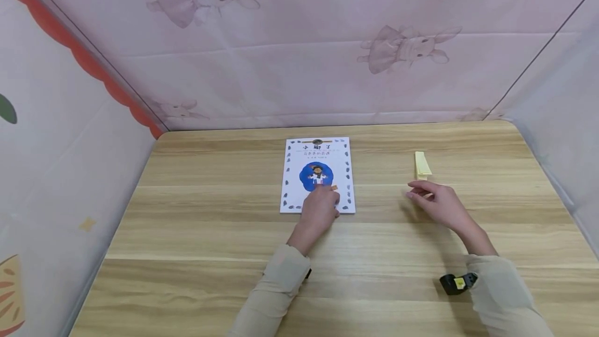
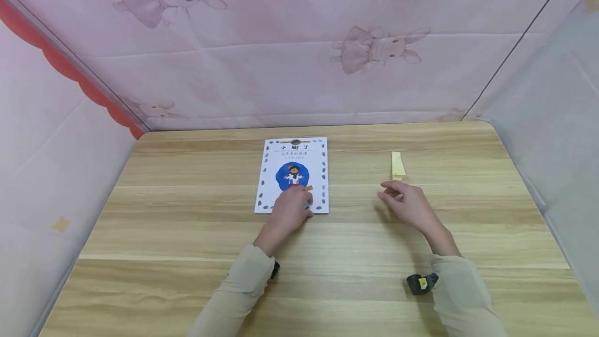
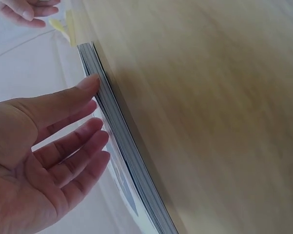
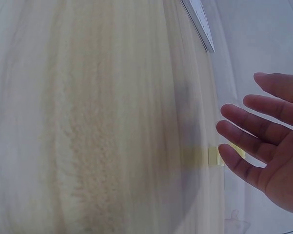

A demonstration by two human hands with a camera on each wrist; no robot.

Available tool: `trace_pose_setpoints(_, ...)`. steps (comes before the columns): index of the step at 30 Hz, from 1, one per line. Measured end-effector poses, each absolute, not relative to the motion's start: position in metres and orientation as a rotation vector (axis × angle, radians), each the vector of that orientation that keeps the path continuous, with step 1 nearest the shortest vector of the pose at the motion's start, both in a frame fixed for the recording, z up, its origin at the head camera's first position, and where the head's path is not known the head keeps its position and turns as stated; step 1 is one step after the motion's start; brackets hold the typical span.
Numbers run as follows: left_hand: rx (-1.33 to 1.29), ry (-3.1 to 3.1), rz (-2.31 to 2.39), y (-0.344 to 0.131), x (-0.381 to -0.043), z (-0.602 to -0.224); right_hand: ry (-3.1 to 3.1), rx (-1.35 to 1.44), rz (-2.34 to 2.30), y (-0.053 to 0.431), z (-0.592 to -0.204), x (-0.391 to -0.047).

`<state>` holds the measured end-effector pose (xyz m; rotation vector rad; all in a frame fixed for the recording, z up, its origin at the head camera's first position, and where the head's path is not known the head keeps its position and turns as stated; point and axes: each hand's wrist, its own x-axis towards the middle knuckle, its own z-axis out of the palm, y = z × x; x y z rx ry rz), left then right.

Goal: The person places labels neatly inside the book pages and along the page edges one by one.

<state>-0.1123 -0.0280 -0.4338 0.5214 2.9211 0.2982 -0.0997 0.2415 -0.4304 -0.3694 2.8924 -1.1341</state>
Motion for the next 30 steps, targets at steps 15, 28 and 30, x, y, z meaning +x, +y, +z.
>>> trace_pose_setpoints(15,0.559,2.884,0.382,-0.031,-0.111,-0.428,2.909,-0.392,-1.139,0.242,-0.430,-0.100)
trace_pose_setpoints(28,0.542,2.862,0.550,-0.036,-0.111,-0.417,2.906,-0.408,-1.151,0.240,-0.431,-0.102)
trace_pose_setpoints(30,0.522,2.878,0.586,-0.038,-0.111,-0.414,2.902,-0.409,-1.153,0.240,-0.430,-0.103)
